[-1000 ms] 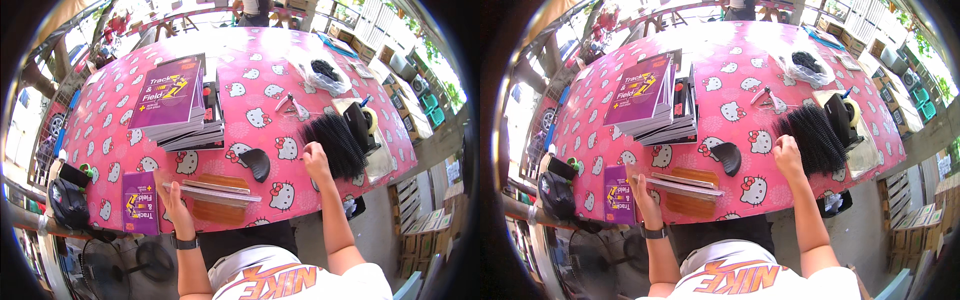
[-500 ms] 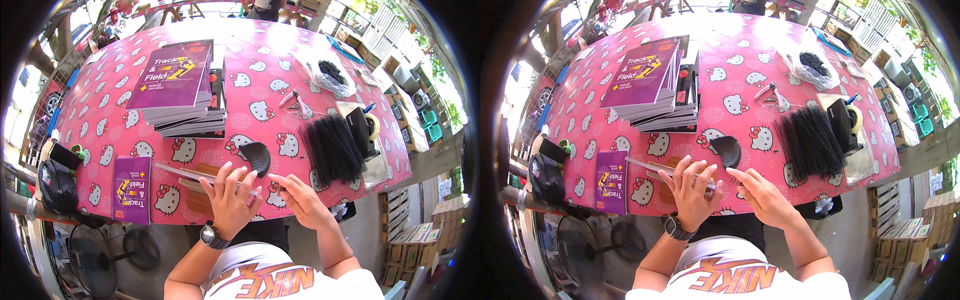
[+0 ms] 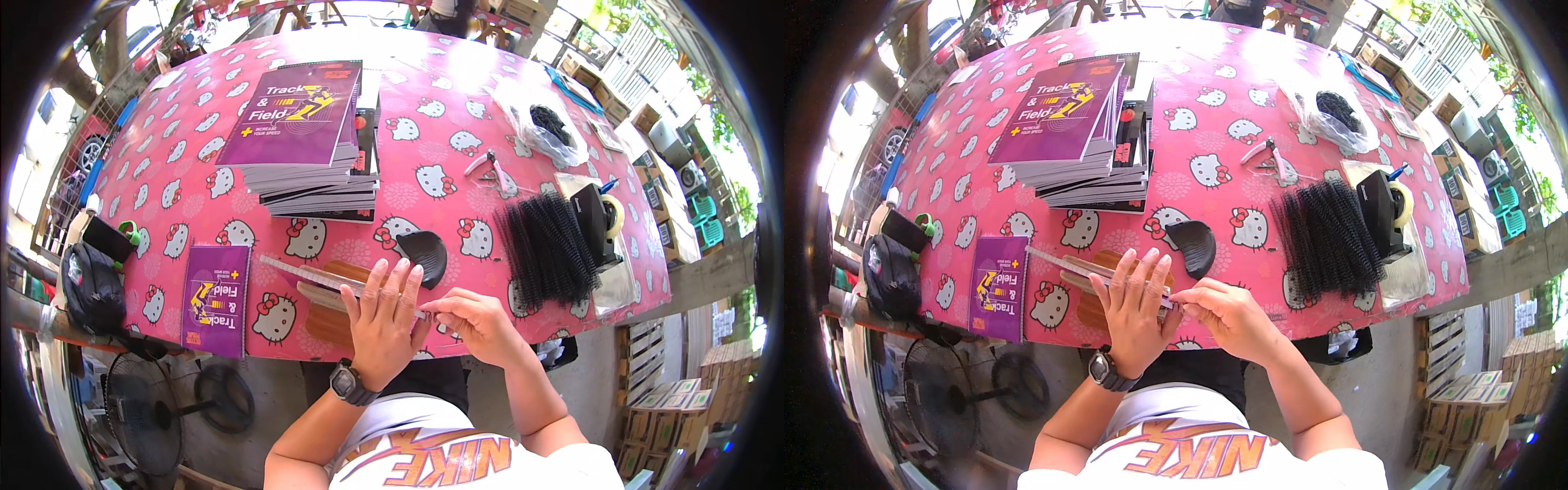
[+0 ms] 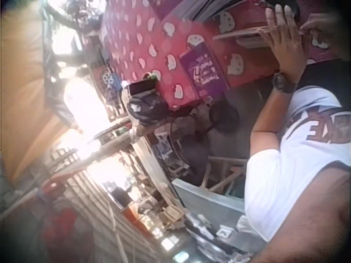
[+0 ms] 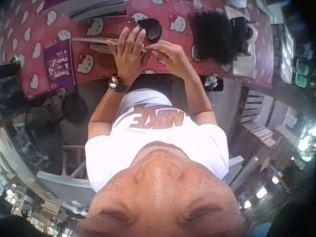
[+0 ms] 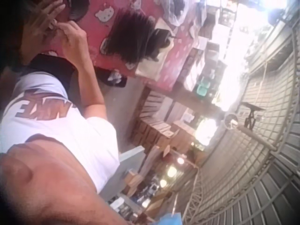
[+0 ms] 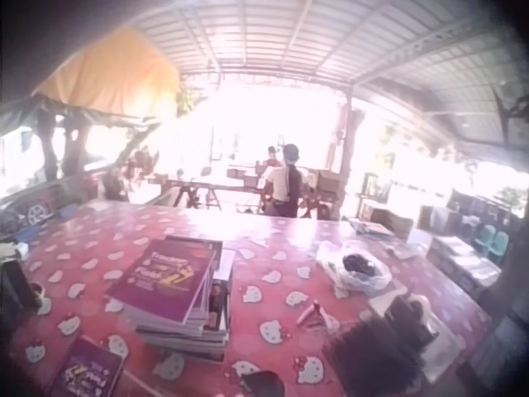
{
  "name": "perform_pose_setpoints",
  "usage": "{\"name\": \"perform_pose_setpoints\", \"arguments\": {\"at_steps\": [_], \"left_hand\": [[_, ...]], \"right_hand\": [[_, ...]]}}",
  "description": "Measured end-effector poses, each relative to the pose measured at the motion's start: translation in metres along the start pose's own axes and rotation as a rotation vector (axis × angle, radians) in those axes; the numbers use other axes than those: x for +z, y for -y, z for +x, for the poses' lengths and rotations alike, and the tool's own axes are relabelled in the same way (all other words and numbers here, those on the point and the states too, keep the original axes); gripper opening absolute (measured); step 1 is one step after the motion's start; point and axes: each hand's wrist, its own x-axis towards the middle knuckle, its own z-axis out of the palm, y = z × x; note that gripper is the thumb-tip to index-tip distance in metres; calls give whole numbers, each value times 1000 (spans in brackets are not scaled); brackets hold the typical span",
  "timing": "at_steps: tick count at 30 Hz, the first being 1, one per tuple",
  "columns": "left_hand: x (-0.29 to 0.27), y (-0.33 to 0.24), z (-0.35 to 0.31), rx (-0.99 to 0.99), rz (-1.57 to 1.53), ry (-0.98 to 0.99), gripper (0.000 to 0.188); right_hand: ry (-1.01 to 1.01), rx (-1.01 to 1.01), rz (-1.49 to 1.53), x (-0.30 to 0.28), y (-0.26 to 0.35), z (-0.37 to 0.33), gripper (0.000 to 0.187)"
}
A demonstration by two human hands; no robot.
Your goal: The person binds booklets by inserting a plastic comb through pre-punched holes in the covers and pages using a handheld tool.
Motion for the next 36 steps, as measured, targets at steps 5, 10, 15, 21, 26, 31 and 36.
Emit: {"name": "perform_pose_setpoints", "arguments": {"at_steps": [5,10,15,21,26,31,36], "left_hand": [[-13,2,4,19,42,62,63],[-43,22,12,125,-303,159,52],[-42,24,17,194,-259,181,29],[-42,22,19,220,-251,110,24],[-37,15,19,154,-206,119,16],[-35,20,17,150,-200,144,14],[-37,18,22,121,-263,84,16]], "right_hand": [[-103,-63,-223,6,16,6,33],[26,71,29,3,-1,1,33],[14,29,-186,-16,-67,43,40],[433,117,-631,-1,-89,60,71],[333,147,-572,3,-102,56,79],[200,14,-536,2,-107,35,70],[211,188,336,-7,-96,20,61]]}}
